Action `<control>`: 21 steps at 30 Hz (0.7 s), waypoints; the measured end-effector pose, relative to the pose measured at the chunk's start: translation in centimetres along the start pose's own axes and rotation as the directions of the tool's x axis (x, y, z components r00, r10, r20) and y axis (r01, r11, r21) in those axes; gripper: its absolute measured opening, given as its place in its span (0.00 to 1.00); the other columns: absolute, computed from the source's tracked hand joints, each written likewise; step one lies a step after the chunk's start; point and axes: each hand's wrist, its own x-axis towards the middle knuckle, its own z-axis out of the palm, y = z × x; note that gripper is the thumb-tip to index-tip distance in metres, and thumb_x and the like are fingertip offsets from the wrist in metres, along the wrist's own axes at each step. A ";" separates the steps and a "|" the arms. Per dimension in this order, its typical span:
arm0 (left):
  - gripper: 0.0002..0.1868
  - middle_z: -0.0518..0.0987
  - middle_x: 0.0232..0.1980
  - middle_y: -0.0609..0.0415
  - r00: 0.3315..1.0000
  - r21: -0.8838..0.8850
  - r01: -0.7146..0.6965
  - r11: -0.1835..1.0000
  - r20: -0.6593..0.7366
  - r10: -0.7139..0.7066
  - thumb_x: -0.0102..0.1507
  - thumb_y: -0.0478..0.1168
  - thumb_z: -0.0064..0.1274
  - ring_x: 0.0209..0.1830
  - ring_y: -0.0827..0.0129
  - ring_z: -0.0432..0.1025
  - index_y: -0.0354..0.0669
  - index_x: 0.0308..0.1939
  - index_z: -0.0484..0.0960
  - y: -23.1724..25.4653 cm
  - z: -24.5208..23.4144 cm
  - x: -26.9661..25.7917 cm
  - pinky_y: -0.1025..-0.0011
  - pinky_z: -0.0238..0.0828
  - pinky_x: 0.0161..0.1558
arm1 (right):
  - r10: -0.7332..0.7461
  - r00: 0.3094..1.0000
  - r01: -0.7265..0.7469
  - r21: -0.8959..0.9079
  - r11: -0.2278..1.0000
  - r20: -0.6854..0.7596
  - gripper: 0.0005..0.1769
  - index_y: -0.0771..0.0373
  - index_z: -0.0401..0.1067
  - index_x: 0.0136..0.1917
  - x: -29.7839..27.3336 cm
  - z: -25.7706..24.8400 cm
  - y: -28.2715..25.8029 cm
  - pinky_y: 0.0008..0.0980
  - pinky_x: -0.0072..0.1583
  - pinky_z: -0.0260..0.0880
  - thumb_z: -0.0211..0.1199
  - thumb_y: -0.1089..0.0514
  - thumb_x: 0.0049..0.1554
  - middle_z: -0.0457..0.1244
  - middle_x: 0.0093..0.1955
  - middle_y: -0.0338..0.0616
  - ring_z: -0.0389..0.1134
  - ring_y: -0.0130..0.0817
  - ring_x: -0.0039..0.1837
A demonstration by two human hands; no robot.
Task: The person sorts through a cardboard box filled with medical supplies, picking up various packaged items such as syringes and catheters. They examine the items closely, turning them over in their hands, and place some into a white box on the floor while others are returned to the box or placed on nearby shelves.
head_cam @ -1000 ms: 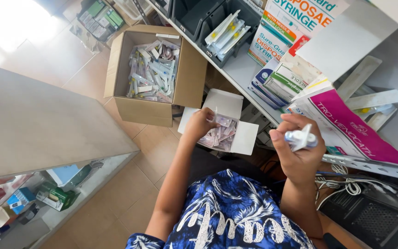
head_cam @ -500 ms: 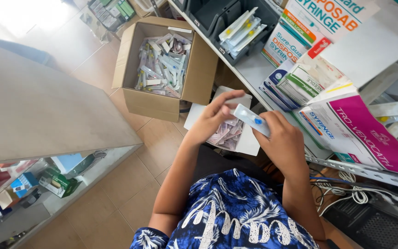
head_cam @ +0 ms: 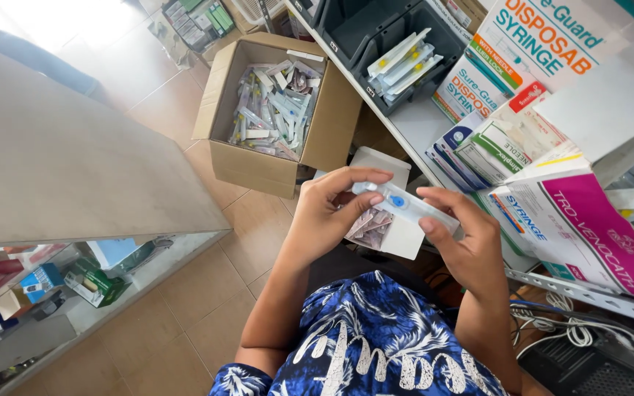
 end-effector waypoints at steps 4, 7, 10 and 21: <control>0.12 0.85 0.54 0.55 0.997 0.017 -0.059 0.998 -0.041 0.059 0.65 0.32 0.62 0.49 0.77 0.79 0.40 0.53 0.85 0.5 -1.1 -0.7 0.78 0.79 0.46 | 0.025 0.998 -0.027 0.024 0.999 0.057 0.19 0.65 0.75 0.62 1.0 0.7 0.1 0.28 0.58 0.70 0.67 0.56 0.60 0.71 0.51 0.44 0.71 0.28 0.54; 0.12 0.85 0.54 0.55 0.993 0.001 -0.026 1.000 -0.118 0.026 0.64 0.32 0.62 0.48 0.77 0.79 0.41 0.52 0.85 1.0 -2.8 -1.9 0.79 0.79 0.43 | 0.019 0.995 -0.036 0.166 0.986 0.099 0.17 0.65 0.73 0.62 2.5 2.3 0.0 0.28 0.58 0.70 0.65 0.58 0.62 0.69 0.51 0.44 0.69 0.27 0.54; 0.13 0.86 0.52 0.55 0.973 0.036 0.034 0.999 -0.230 -0.025 0.63 0.32 0.63 0.46 0.77 0.79 0.41 0.52 0.85 1.8 -5.5 -3.4 0.79 0.78 0.40 | 0.025 0.982 -0.076 0.270 0.960 0.187 0.16 0.65 0.73 0.63 4.2 4.8 -0.9 0.27 0.55 0.70 0.63 0.59 0.62 0.70 0.51 0.42 0.68 0.26 0.50; 0.14 0.86 0.48 0.51 0.923 0.031 0.063 0.998 -0.382 -0.047 0.64 0.31 0.63 0.44 0.77 0.78 0.34 0.53 0.85 0.9 -22.3 -5.7 0.77 0.80 0.45 | 0.026 0.967 -0.133 0.417 0.899 0.252 0.15 0.69 0.73 0.60 9.0 20.7 -6.1 0.24 0.53 0.70 0.64 0.70 0.59 0.67 0.58 0.45 0.68 0.25 0.54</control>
